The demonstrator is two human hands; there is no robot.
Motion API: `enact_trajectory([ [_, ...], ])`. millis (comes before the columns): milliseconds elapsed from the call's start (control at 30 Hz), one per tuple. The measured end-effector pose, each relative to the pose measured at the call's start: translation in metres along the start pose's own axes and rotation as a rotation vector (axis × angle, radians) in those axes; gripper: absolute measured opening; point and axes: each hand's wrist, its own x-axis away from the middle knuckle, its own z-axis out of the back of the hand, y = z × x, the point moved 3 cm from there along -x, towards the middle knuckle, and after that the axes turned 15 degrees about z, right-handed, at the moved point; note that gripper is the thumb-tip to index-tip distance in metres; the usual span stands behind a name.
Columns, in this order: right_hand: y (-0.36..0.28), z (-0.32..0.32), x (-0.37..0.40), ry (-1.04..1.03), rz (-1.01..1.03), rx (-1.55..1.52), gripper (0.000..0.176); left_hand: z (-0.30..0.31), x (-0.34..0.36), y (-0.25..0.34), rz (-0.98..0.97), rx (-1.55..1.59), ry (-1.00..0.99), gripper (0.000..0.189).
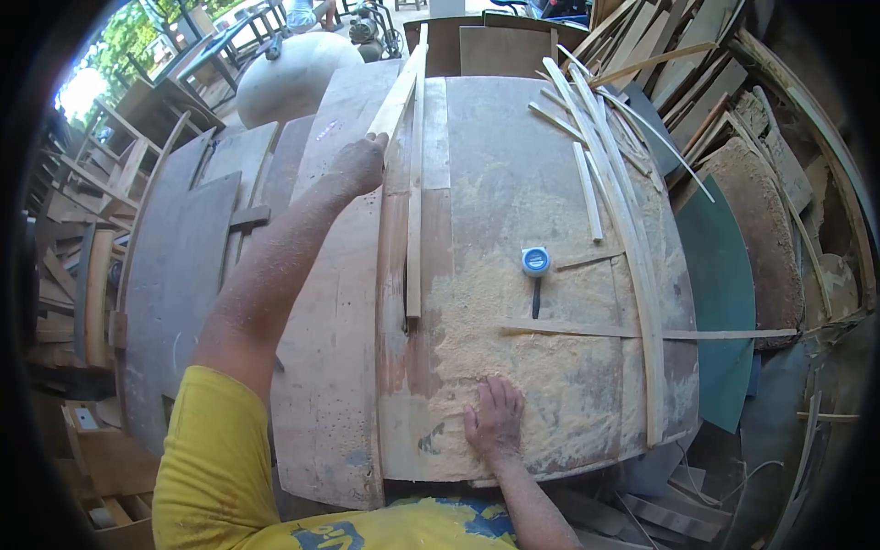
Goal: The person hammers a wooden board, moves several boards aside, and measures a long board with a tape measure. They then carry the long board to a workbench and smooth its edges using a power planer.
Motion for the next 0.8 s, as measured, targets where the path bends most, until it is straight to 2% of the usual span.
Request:
enact_trajectory([
  [100, -0.001, -0.001, 0.002, 0.016, -0.001, -0.008, 0.051, 0.023, 0.013, 0.004, 0.005, -0.018, -0.01, 0.027],
  [167, -0.001, -0.001, 0.002, 0.034, 0.016, -0.005, 0.05, 0.06, 0.044, 0.012, 0.003, -0.038, -0.059, 0.023],
  [267, -0.005, 0.003, 0.002, 0.078, 0.047, -0.05, 0.046, 0.109, 0.105, 0.007, -0.066, -0.059, 0.054, 0.021],
  [333, -0.013, 0.013, -0.015, 0.218, 0.121, -0.158, 0.042, 0.144, 0.155, -0.002, 0.02, 0.006, -0.09, 0.022],
  [367, -0.025, 0.014, -0.026, 0.277, 0.124, -0.238, 0.041, 0.155, 0.181, -0.009, -0.004, 0.041, -0.066, 0.025],
  [433, -0.069, 0.031, -0.081, 0.324, -0.06, -0.888, 0.039, 0.174, 0.238, -0.027, -0.035, 0.076, -0.005, 0.028],
  [467, -0.082, 0.033, -0.112, 0.195, -0.074, -1.065, 0.044, 0.18, 0.268, -0.038, -0.053, 0.078, 0.041, 0.03],
  [500, -0.105, 0.03, -0.141, 0.177, -0.079, -1.432, 0.054, 0.183, 0.3, -0.051, -0.062, 0.122, 0.113, 0.03],
  [567, -0.143, 0.014, -0.2, 0.003, -0.183, -1.771, 0.075, 0.189, 0.365, -0.07, -0.108, 0.196, 0.275, 0.031],
  [600, -0.161, 0.006, -0.225, -0.073, -0.302, -1.97, 0.078, 0.191, 0.395, -0.08, -0.086, 0.228, 0.223, 0.033],
  [633, -0.192, 0.011, -0.236, -0.179, -0.298, -2.094, 0.079, 0.192, 0.426, -0.088, -0.095, 0.222, 0.204, 0.034],
  [667, -0.197, -0.015, -0.253, -0.108, -0.197, -2.204, 0.076, 0.192, 0.457, -0.098, -0.104, 0.215, 0.183, 0.036],
  [733, -0.241, -0.022, -0.259, -0.001, -0.403, -2.189, 0.071, 0.175, 0.509, -0.126, -0.084, 0.192, 0.19, 0.045],
  [800, -0.288, -0.04, -0.228, -0.023, -0.247, -1.995, 0.066, 0.155, 0.558, -0.153, -0.059, 0.273, 0.148, 0.055],
])
